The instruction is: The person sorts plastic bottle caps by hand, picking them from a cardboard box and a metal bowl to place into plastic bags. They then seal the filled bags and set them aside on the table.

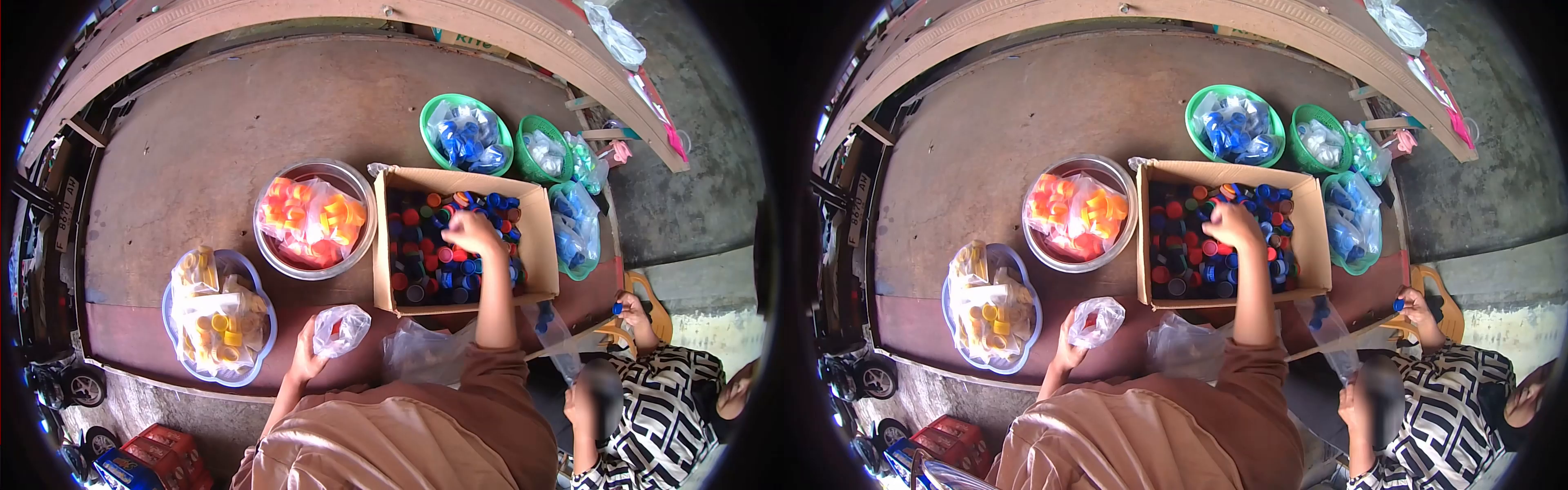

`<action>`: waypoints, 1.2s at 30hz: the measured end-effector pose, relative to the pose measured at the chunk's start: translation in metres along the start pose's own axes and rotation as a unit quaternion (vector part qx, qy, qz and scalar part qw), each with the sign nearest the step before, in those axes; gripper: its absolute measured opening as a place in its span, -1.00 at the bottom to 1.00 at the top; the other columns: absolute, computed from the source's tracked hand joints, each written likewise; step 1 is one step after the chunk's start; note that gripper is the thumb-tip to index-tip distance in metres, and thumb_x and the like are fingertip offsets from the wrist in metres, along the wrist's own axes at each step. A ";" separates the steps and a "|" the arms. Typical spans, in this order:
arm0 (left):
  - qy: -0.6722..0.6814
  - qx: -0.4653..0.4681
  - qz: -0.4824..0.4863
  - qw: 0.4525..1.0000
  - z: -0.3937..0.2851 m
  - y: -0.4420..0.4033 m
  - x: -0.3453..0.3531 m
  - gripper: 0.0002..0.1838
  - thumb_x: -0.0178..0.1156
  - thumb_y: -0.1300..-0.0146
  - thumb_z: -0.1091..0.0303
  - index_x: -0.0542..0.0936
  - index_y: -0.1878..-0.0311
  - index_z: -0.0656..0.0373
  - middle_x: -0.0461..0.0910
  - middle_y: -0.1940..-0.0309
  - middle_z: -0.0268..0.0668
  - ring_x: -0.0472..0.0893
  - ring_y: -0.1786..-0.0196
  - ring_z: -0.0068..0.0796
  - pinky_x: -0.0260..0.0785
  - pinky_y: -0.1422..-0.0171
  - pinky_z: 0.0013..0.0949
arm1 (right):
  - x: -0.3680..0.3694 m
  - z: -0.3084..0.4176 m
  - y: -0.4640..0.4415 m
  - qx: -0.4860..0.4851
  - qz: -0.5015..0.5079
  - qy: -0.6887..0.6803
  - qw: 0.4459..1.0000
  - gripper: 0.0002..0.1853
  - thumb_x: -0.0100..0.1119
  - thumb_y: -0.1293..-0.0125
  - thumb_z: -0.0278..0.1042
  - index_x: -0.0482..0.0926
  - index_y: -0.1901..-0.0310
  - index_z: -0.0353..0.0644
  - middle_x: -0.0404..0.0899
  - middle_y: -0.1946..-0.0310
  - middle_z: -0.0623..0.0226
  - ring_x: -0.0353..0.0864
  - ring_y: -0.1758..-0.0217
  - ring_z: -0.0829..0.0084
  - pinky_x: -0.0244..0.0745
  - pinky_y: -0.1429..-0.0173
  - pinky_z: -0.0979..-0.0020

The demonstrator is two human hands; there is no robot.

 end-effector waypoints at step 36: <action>0.035 -0.053 -0.018 0.998 0.017 -0.005 0.003 -0.45 0.17 0.02 0.20 0.40 -0.01 0.38 0.52 0.17 -0.11 0.52 0.10 -0.25 0.32 -0.04 -0.31 | 0.090 -0.069 0.061 0.044 0.276 0.075 0.957 -0.71 0.35 0.19 -0.27 0.61 0.47 -0.33 0.60 0.45 0.00 0.62 0.31 0.13 0.53 0.21 0.30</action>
Point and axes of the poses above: each hand's wrist, its own y-axis away from the middle knuckle, its own x-axis out of the palm, z = x × y, the point moved 10 cm from there along -y, towards the middle knuckle
